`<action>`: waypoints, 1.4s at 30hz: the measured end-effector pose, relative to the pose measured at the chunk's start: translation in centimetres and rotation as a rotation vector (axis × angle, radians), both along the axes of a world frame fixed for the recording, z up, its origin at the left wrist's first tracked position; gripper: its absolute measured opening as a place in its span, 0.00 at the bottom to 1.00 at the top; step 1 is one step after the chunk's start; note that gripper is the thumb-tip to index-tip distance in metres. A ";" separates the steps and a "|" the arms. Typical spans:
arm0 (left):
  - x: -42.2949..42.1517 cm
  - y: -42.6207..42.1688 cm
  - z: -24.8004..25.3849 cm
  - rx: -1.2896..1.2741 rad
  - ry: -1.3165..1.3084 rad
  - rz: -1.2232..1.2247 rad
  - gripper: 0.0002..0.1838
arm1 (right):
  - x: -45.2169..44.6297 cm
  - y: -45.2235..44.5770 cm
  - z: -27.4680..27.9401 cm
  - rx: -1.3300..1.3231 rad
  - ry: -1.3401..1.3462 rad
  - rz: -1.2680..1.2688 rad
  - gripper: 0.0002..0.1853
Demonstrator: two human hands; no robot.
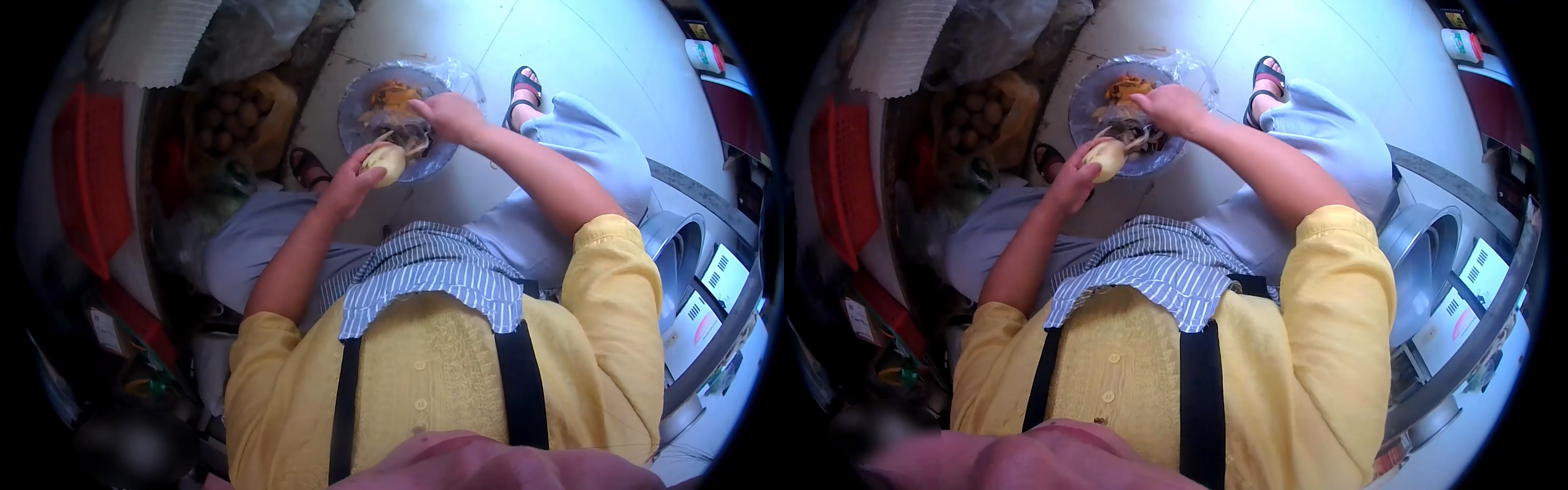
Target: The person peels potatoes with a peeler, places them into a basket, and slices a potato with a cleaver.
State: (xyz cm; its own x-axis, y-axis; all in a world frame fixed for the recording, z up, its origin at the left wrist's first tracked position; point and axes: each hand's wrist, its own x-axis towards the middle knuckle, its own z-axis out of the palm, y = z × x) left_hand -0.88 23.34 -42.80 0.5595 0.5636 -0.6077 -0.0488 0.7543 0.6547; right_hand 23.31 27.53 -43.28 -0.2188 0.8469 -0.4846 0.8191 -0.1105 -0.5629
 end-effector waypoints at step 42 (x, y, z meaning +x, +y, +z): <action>0.0 0.8 1.5 -0.043 -0.203 -0.005 0.37 | -0.5 0.0 1.1 0.003 0.204 -0.116 0.31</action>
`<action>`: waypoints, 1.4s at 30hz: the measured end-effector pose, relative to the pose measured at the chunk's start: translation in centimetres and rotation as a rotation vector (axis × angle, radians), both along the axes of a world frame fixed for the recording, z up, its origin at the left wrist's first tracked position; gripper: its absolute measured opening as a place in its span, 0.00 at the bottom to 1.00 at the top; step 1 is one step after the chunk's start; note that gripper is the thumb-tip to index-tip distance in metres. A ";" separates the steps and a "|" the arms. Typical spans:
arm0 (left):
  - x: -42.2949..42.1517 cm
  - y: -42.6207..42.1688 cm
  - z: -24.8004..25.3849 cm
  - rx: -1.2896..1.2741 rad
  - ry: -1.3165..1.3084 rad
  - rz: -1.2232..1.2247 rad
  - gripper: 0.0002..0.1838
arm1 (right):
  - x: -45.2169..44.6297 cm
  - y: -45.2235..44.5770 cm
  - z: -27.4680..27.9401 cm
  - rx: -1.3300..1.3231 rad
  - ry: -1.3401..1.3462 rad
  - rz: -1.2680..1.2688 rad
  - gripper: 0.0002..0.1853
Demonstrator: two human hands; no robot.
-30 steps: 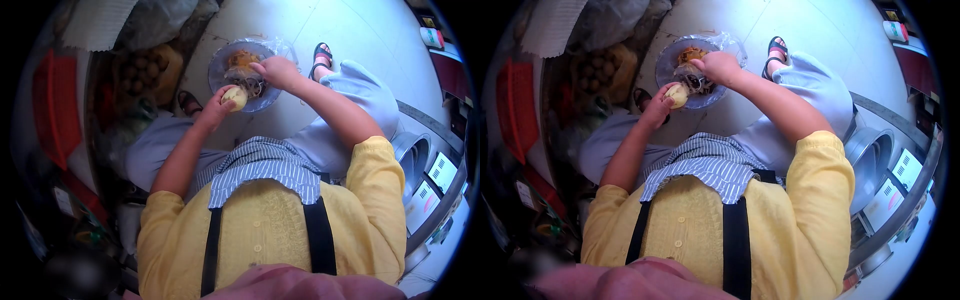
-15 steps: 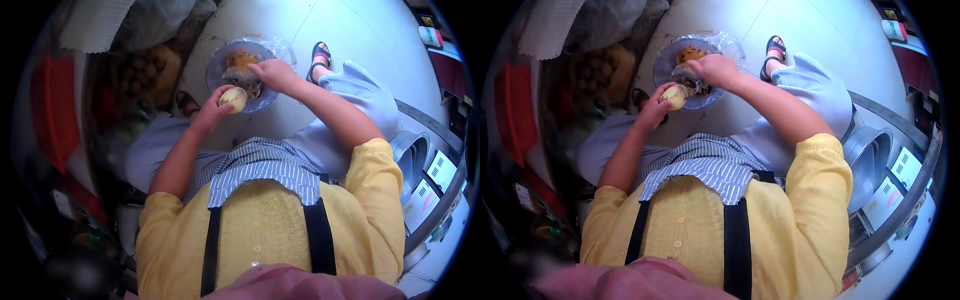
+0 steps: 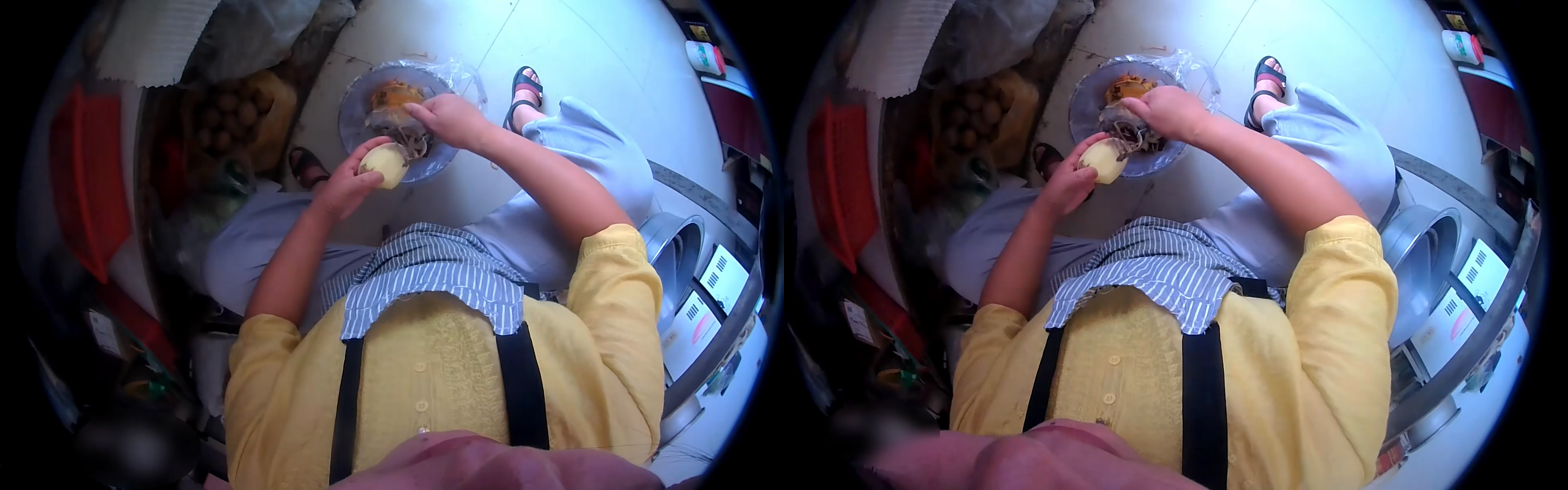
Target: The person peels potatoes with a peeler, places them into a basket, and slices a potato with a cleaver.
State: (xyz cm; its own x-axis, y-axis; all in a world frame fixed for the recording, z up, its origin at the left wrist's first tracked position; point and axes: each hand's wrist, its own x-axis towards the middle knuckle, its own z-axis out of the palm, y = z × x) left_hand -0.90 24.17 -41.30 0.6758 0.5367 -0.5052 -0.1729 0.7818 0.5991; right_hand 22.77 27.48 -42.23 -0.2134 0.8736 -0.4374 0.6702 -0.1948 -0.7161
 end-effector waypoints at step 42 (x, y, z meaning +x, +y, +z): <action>0.8 -0.6 2.5 0.496 0.349 -0.053 0.44 | 1.9 1.1 -2.8 -0.063 -0.335 0.064 0.32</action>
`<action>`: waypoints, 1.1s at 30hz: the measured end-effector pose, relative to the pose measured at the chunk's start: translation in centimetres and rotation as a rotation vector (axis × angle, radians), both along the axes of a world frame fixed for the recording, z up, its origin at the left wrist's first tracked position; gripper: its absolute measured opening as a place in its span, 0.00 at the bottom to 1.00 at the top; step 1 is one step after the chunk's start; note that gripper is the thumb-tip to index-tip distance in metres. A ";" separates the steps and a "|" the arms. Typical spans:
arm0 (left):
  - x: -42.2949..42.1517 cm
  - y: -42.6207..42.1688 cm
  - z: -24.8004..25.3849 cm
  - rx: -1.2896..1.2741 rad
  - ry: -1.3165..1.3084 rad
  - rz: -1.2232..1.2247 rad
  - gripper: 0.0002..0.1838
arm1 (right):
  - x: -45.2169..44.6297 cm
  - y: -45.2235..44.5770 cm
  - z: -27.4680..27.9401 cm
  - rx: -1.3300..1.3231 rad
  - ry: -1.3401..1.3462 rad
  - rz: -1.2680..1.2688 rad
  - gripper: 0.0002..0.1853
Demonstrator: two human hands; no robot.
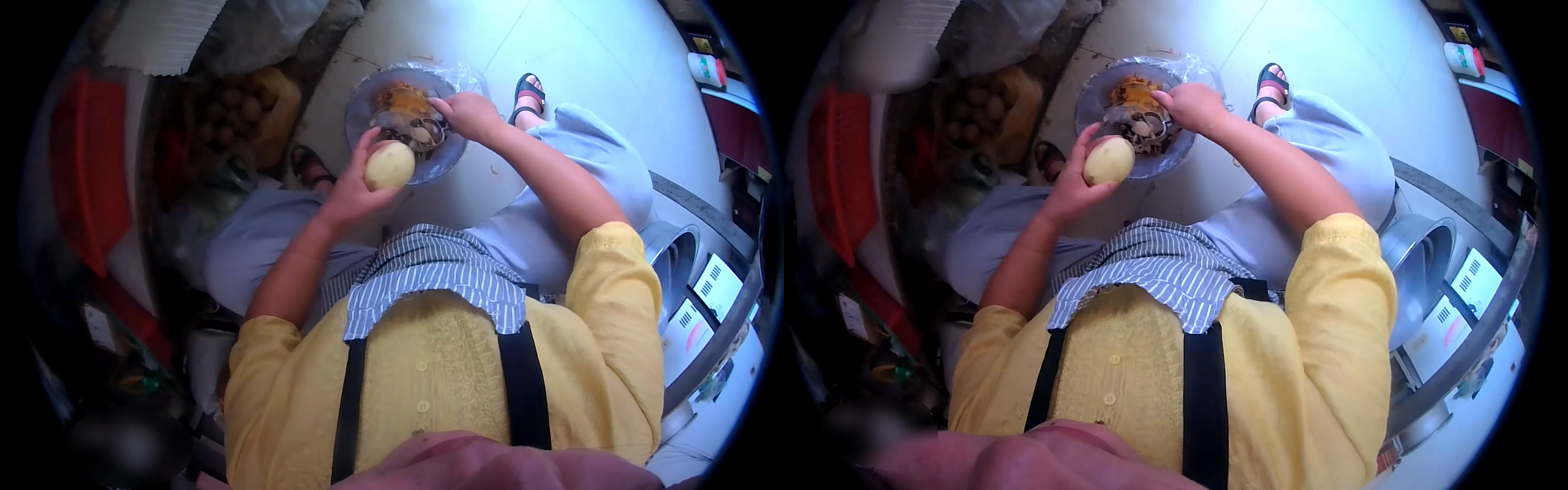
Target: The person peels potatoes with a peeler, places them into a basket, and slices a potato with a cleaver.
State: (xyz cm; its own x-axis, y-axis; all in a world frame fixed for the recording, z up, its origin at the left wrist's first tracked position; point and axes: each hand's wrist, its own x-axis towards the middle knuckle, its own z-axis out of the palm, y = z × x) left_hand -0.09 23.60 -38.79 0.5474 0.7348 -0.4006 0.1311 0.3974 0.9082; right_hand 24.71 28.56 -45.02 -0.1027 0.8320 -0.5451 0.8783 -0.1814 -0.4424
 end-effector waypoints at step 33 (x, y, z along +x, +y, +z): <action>-0.6 0.1 -1.9 -0.555 -0.464 0.301 0.24 | -1.0 -1.1 1.5 0.171 0.101 -0.042 0.29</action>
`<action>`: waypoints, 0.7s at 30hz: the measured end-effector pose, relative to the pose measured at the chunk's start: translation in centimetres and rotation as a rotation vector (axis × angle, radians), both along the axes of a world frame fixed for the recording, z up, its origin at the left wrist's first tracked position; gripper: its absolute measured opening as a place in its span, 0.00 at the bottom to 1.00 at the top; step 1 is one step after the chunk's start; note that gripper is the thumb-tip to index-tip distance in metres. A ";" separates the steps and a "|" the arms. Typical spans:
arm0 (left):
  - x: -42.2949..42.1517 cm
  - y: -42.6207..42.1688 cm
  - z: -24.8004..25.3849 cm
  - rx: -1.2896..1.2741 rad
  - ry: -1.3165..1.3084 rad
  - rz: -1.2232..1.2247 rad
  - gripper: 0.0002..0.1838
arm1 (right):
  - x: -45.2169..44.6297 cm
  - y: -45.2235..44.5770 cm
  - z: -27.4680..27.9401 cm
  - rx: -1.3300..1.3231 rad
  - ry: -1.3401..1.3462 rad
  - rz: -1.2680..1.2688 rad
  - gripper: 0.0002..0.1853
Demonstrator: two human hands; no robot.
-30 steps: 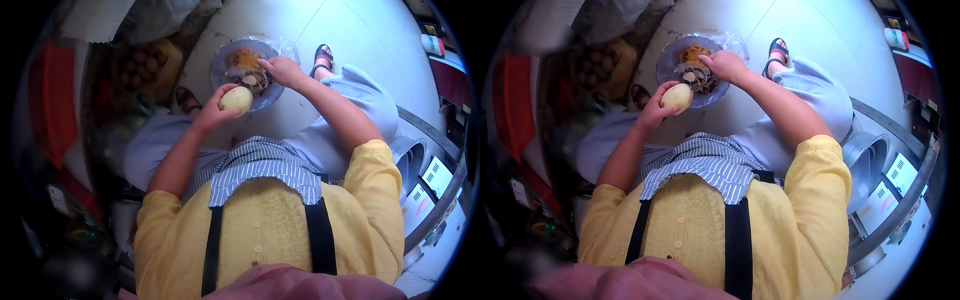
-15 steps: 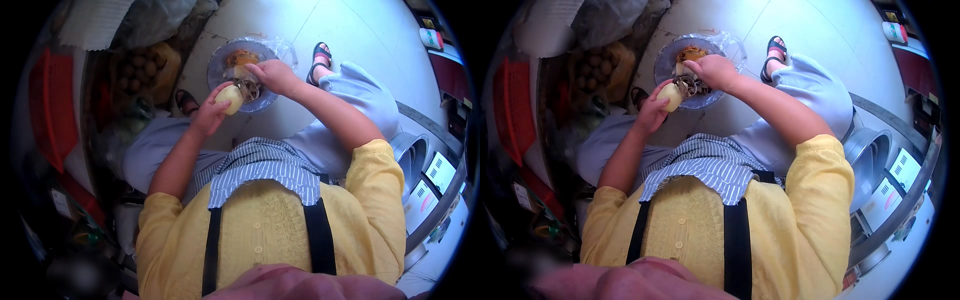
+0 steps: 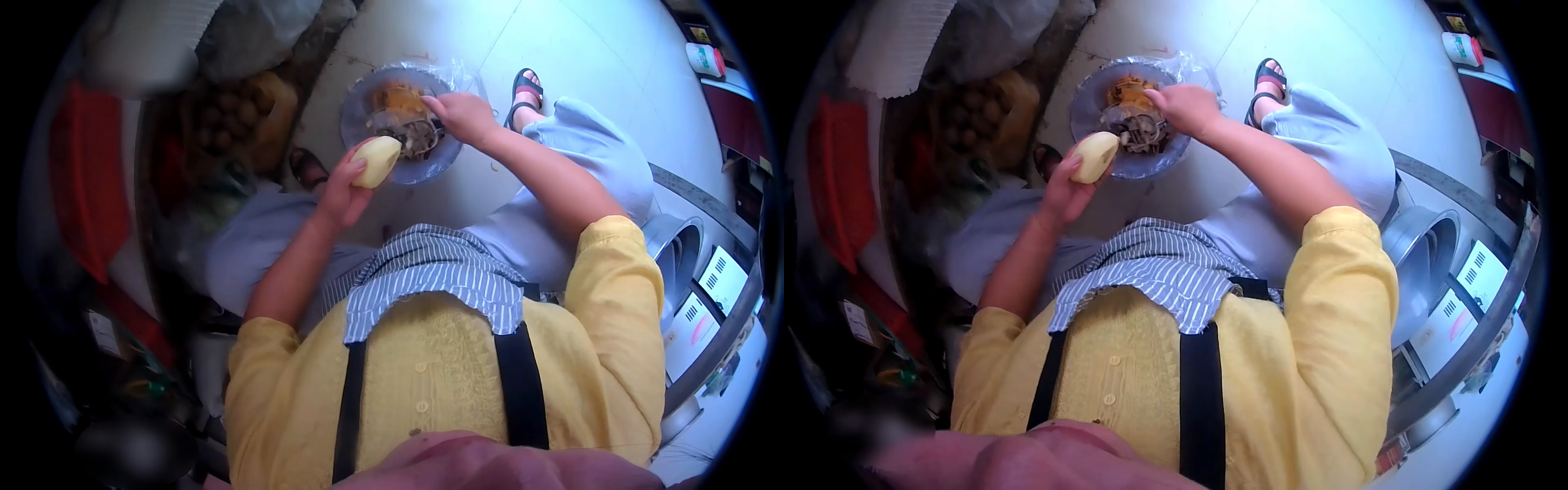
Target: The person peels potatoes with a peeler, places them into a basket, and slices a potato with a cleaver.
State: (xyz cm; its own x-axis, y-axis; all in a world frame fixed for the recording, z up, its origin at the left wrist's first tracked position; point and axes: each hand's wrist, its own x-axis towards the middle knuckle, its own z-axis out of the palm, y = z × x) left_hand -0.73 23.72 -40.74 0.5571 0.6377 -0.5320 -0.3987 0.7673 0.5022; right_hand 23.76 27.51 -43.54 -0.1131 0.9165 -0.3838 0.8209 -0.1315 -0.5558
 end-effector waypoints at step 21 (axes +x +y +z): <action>0.7 -1.0 -1.4 -0.106 0.101 0.001 0.24 | -1.6 -0.8 0.7 0.174 0.118 -0.037 0.26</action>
